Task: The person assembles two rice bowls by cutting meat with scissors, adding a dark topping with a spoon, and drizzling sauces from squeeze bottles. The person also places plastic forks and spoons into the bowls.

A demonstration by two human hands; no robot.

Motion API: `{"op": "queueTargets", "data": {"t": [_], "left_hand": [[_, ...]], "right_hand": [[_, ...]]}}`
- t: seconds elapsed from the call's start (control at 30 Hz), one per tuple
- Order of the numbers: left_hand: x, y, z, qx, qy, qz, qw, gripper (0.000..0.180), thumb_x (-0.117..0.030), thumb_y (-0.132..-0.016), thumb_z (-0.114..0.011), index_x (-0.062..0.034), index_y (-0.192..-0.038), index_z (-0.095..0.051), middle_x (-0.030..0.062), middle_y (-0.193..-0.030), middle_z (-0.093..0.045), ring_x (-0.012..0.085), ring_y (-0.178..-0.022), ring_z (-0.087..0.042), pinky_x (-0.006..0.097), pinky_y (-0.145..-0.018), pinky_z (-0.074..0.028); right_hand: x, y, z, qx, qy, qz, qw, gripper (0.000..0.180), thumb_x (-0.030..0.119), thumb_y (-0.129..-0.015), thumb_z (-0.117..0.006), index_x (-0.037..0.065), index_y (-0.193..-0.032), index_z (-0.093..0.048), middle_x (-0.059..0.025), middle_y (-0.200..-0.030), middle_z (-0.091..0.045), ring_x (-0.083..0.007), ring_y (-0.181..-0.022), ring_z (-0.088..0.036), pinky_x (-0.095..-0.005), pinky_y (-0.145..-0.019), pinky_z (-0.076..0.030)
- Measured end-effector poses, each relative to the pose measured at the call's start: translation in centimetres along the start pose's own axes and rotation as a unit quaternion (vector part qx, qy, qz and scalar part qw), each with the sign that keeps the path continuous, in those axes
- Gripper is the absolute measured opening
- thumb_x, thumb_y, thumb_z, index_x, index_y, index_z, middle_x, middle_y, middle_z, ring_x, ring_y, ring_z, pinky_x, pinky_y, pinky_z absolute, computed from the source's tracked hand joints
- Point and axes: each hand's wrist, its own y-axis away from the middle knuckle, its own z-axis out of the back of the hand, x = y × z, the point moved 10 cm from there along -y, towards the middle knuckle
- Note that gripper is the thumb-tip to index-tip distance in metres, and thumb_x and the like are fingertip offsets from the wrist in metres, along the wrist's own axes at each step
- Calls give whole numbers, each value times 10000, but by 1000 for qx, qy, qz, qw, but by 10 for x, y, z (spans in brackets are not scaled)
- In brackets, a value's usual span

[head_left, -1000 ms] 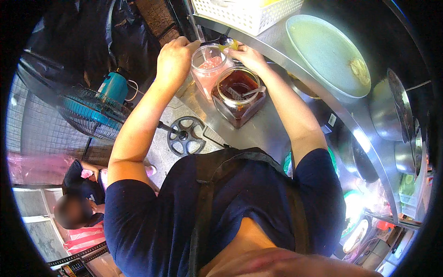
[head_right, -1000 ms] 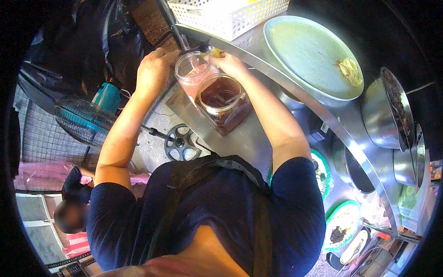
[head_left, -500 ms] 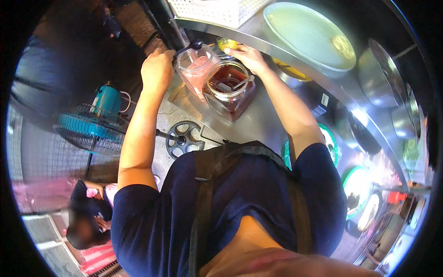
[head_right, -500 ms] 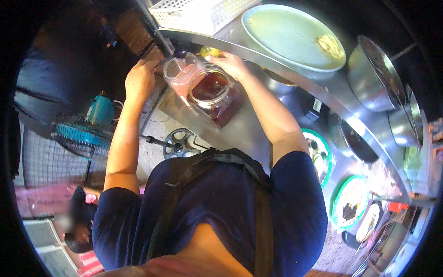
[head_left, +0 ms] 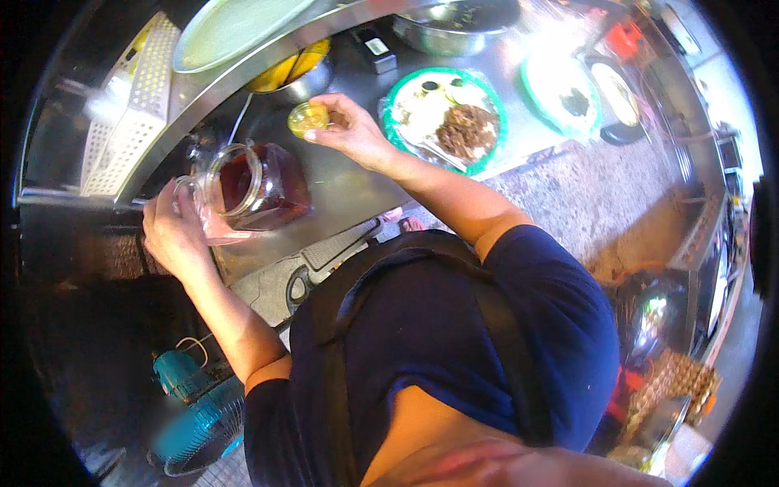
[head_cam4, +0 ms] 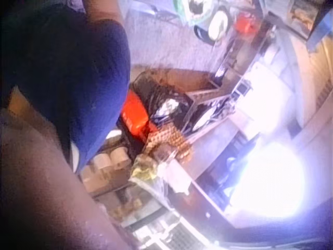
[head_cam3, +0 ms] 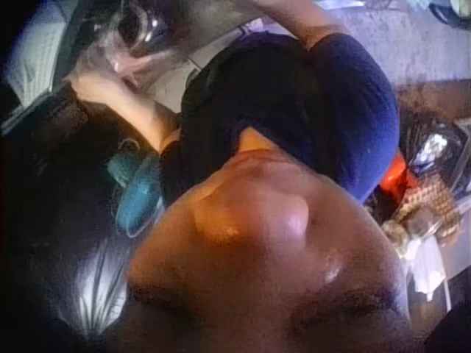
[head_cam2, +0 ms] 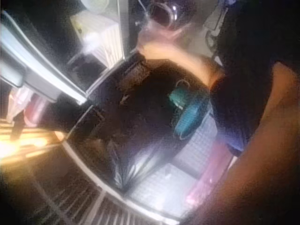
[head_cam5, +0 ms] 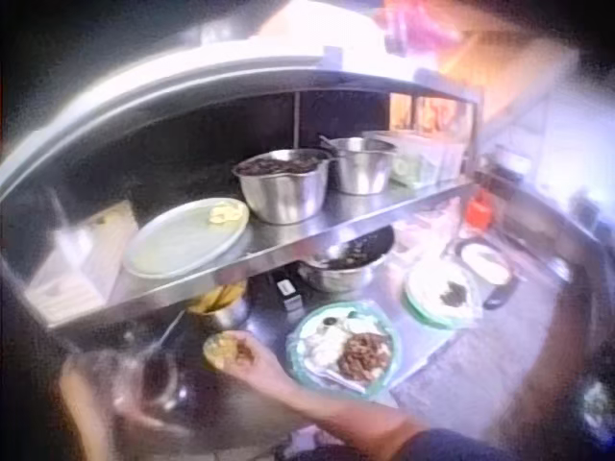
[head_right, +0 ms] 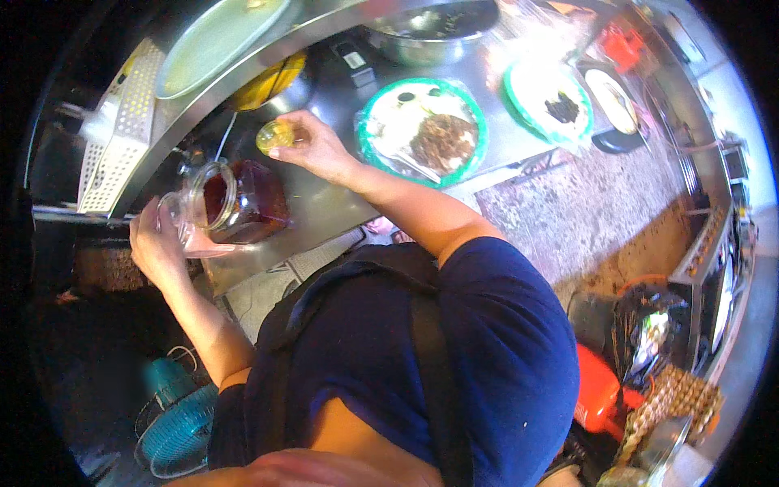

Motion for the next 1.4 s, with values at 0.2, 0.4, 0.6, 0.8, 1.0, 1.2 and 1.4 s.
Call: {"op": "queueTargets", "data": {"t": [0.2, 0.4, 0.6, 0.8, 1.0, 1.2, 1.4], "left_hand": [[-203, 50, -60, 237, 428, -154, 858, 337, -202, -798, -725, -70, -1103, -666, 119, -968, -634, 235, -853, -637, 336, -740, -505], [-331, 95, -78, 343, 444, -240, 792, 691, -260, -723, -804, -62, -1320, -520, 118, -1197, -546, 210, -1003, -576, 299, -795, -488], [-435, 126, -81, 367, 453, -285, 761, 684, -321, -705, -760, -3, -1268, -538, 190, -1157, -545, 335, -1065, -566, 390, -924, -452], [-491, 137, -77, 355, 393, -300, 793, 587, -297, -709, -760, -7, -1193, -600, 178, -1066, -570, 318, -966, -597, 382, -838, -488], [-521, 132, -66, 325, 356, -330, 812, 568, -276, -736, -755, -32, -1222, -591, 152, -1099, -564, 269, -939, -608, 346, -805, -502], [-534, 139, -68, 322, 345, -327, 819, 596, -317, -726, -756, -24, -1217, -590, 186, -1088, -567, 330, -1001, -577, 399, -870, -471], [-501, 113, -43, 288, 353, -286, 843, 529, -332, -770, -724, -46, -1197, -600, 186, -1097, -596, 333, -1044, -576, 418, -896, -465]], "right_hand": [[71, 89, 71, -96, 138, 109, 980, 602, -34, -787, -708, 14, -1303, -402, -102, -1214, -537, -183, -1144, -541, -331, -993, -432], [101, 150, 151, -185, 205, 139, 951, 615, 53, -696, -757, 8, -1243, -479, -142, -1205, -519, -231, -1111, -561, -347, -956, -457], [138, 189, 221, -187, 330, 151, 913, 616, 39, -704, -741, 8, -1263, -483, -104, -1195, -527, -205, -1106, -547, -341, -972, -432], [180, 201, 262, -178, 382, 182, 888, 566, 70, -671, -730, 17, -1196, -526, -162, -1110, -566, -313, -1025, -574, -383, -890, -474], [189, 199, 286, -153, 370, 185, 897, 566, 42, -712, -724, -6, -1233, -510, -134, -1153, -543, -233, -1059, -581, -339, -921, -476], [194, 206, 302, -175, 346, 196, 901, 549, 76, -681, -740, 9, -1186, -534, -170, -1109, -566, -314, -1021, -570, -377, -887, -471], [178, 203, 312, -166, 317, 185, 915, 567, 94, -733, -783, -14, -1220, -515, -147, -1138, -560, -249, -1047, -578, -348, -908, -480]]}}
